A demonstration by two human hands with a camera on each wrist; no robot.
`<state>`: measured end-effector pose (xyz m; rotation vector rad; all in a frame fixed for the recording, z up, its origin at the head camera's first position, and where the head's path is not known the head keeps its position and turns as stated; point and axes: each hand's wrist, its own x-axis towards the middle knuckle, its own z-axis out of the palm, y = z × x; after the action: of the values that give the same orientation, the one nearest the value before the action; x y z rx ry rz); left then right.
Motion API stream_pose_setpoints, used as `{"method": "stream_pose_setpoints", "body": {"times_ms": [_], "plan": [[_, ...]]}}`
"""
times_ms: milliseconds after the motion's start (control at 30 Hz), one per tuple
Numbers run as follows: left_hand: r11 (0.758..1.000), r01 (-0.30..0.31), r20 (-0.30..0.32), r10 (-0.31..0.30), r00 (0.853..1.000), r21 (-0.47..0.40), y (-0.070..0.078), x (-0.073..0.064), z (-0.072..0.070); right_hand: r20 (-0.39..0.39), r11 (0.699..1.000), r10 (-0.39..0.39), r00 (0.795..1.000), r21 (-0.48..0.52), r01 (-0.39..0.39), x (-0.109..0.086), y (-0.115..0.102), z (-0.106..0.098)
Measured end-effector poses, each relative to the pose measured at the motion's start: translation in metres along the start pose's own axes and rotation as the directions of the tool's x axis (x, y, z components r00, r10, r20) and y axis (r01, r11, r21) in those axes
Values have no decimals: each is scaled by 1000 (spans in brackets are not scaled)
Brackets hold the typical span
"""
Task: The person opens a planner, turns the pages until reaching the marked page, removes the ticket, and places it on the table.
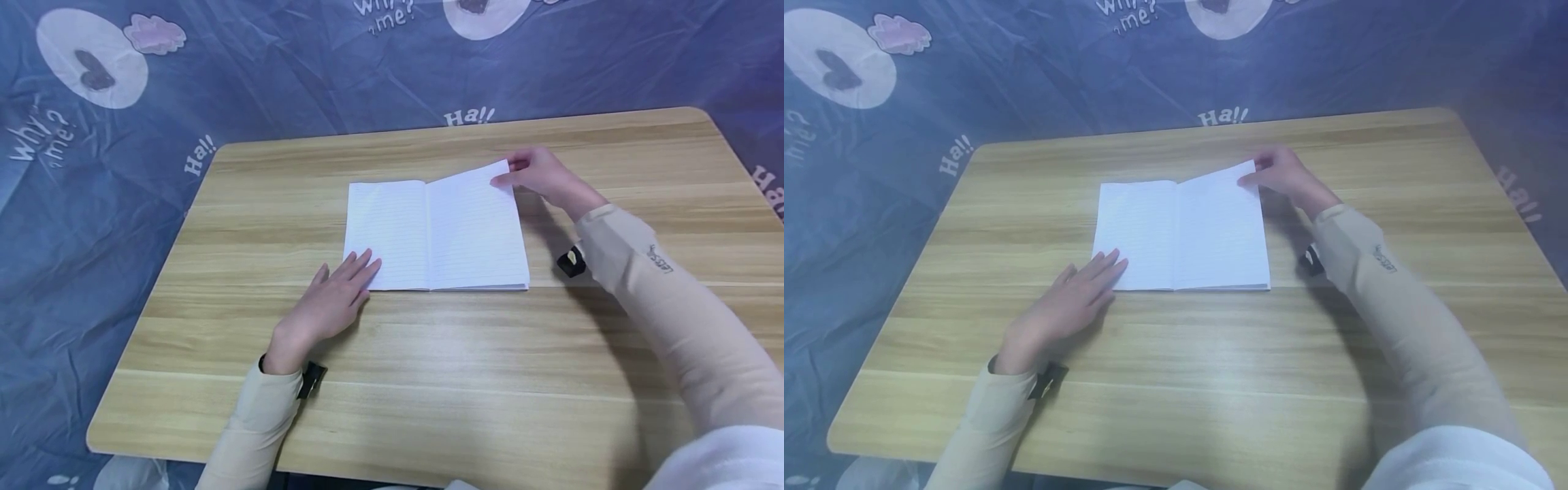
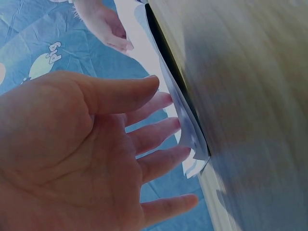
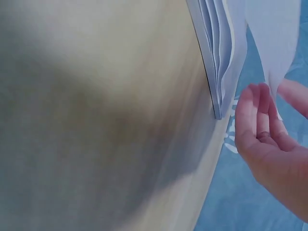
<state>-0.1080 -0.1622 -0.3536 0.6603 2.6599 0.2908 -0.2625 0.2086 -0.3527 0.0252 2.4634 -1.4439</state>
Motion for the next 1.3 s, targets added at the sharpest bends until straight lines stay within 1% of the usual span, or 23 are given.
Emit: {"method": "stream_pose_setpoints", "body": {"times_ms": [100,133,333,400,533,667,767,933,1033,1100,1167,1233,1300], "plan": [[1000,-1,-1,1,1000,0,0,0,1,5,996,1,1000,84,-1,-4,7,0],[1000,-1,-1,1,1000,0,-1,0,1,4,996,-3,1000,94,3,-6,8,0],[1000,-4,-2,4,1000,4,-1,0,1,-1,996,23,1000,83,-23,-21,11,-1],[1000,-3,-6,3,1000,4,0,-1,1,7,995,25,1000,96,-26,-26,11,-1],[1000,-4,-9,4,1000,2,0,-1,1,24,989,-2,1000,148,-2,-37,13,0],[1000,-5,-10,5,1000,3,-1,0,1,41,983,-33,999,179,25,-49,13,1],[1000,-4,-10,4,1000,1,-1,1,1,58,984,-50,997,172,39,-57,11,3],[1000,-1,-6,1,1000,2,0,1,0,88,989,-44,995,147,30,-68,7,6],[1000,1,-3,-1,1000,4,0,1,0,103,988,-52,993,150,36,-73,3,8],[1000,1,-2,-1,1000,3,0,1,0,104,983,-86,991,172,68,-75,0,11],[1000,0,-2,0,1000,2,1,1,0,107,971,-146,984,208,121,-75,-4,14],[1000,2,0,-2,1000,-4,1,1,0,117,952,-218,969,243,185,-76,-8,18],[1000,4,1,-4,1000,-9,2,1,0,141,931,-291,946,270,246,-75,-11,22]]}}
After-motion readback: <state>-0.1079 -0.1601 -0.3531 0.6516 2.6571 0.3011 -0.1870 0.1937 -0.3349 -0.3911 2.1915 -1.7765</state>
